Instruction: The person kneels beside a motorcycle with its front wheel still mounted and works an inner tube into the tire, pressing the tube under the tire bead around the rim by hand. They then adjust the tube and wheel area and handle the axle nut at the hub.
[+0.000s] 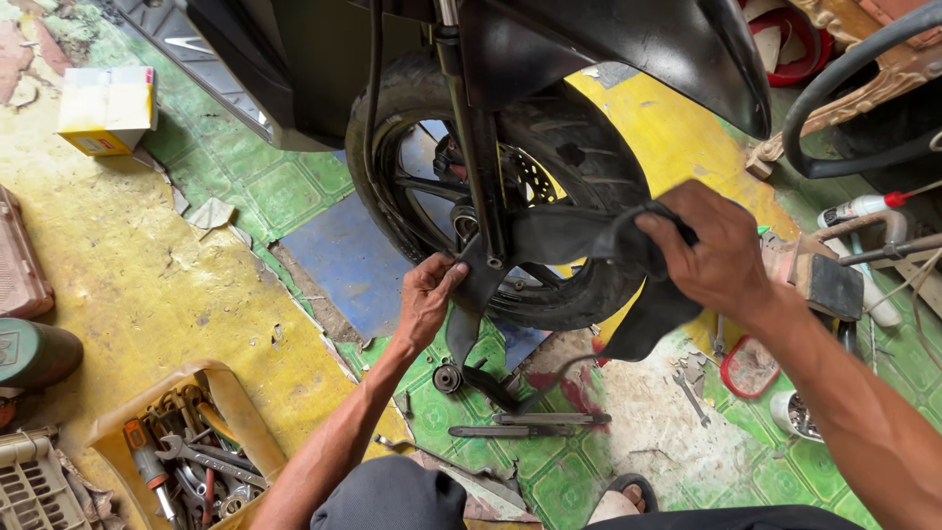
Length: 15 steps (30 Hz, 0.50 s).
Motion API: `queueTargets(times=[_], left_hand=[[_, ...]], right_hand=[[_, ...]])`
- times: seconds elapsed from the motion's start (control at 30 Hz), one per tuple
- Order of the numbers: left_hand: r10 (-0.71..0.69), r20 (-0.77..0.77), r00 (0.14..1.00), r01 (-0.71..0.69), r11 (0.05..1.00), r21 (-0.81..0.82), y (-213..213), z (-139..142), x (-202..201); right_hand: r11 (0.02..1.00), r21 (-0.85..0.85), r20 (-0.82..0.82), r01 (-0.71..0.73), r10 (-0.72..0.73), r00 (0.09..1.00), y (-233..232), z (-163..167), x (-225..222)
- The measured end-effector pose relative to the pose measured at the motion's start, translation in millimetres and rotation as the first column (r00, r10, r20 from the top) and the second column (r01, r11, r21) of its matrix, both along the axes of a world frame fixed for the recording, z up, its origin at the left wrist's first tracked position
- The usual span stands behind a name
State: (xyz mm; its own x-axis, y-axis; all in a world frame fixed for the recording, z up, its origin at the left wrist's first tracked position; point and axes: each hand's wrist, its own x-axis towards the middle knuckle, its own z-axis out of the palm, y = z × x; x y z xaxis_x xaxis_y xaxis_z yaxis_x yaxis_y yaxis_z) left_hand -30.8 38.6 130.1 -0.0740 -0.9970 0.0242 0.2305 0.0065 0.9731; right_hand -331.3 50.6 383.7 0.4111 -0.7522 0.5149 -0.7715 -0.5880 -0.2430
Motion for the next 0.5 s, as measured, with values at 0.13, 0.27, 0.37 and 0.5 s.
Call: queueTargets(times=[0.13, 0.27, 0.37, 0.5], left_hand=[[0.047, 0.037, 0.998, -0.045, 0.997, -0.056, -1.1, -0.4, -4.3], [0.130, -0.045, 0.991, -0.130, 0.991, -0.005, -5.3, -4.2, -14.9], [0.195, 0.131, 0.972, -0.199, 0.980, 0.023, -6.6, -11.0, -18.5], [0.205, 0.073, 0.976, -0.201, 0.978, -0.048, -9.3, -20.0, -13.9]], right_hand=[[0.997, 0.031, -0.005, -0.068, 0.068, 0.998, -15.9, 25.4, 26.5], [0.983, 0.007, -0.016, -0.181, 0.181, 0.983, -19.7, 34.3, 45.2], [0.984, 0.035, 0.003, -0.173, 0.173, 0.985, -23.5, 39.1, 49.5], [0.988, 0.119, -0.174, -0.100, 0.120, 0.977, -16.8, 53.2, 34.3]])
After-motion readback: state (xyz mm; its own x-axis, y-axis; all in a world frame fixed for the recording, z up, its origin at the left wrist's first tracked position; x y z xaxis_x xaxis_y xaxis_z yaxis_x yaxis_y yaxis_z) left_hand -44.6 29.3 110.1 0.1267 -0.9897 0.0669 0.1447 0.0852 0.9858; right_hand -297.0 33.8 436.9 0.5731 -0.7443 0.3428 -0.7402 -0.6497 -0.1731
